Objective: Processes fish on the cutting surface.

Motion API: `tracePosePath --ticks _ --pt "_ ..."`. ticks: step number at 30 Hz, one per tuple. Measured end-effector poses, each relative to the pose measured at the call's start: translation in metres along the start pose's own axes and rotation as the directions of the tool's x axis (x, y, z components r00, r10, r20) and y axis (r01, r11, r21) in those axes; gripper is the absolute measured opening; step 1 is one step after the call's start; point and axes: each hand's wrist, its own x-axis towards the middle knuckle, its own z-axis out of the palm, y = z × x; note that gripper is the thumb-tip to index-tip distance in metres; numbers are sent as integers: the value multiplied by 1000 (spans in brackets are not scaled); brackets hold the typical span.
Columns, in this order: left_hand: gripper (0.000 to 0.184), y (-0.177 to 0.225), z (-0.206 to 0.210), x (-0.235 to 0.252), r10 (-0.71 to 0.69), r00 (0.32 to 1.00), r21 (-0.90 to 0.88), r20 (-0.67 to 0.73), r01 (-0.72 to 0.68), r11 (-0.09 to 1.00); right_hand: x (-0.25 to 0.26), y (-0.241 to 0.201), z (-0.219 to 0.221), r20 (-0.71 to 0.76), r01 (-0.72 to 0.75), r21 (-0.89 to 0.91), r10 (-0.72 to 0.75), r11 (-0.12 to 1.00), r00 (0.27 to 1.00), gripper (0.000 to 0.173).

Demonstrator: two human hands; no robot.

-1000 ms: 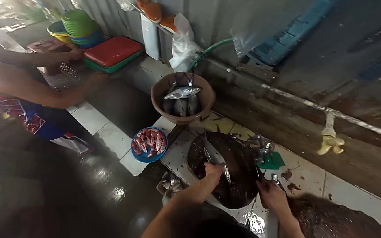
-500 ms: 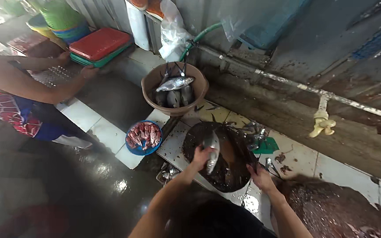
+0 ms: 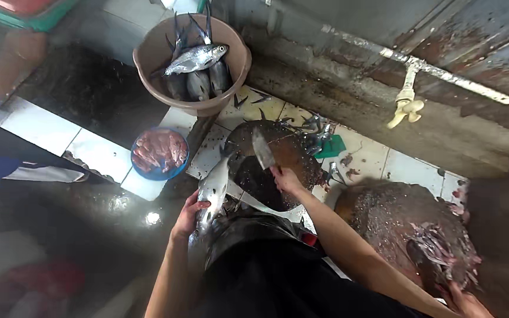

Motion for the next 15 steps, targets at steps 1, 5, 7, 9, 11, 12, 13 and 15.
tracePosePath --ticks 1,5,7,9,11,12,13,15 --pt "52 -1 1 5 -48 999 39 18 47 998 2 -5 -7 -82 -17 -45 13 999 997 60" --pt "28 -4 4 33 -254 966 281 -44 256 925 -17 -26 -22 -241 141 -91 -159 986 957 62" --pt "21 -5 1 42 -304 950 359 -79 311 880 -41 -42 -20 -311 366 4 -346 931 885 53" --pt "20 -2 1 42 -313 948 370 -65 314 875 -60 -54 -12 -394 598 67 -530 799 751 44" --pt "20 3 2 40 -309 950 362 -48 305 881 -61 -55 11 -414 706 41 -631 707 656 45" --pt "19 4 2 38 -310 950 368 -45 304 879 -55 -48 27 -361 681 -30 -643 732 675 47" --pt "19 2 0 38 -312 949 377 -41 304 875 -48 -41 43 -246 585 -153 -604 796 758 51" --pt "20 -3 -4 40 -302 953 409 -4 278 869 -29 -43 60 48 351 -388 -362 852 931 57"
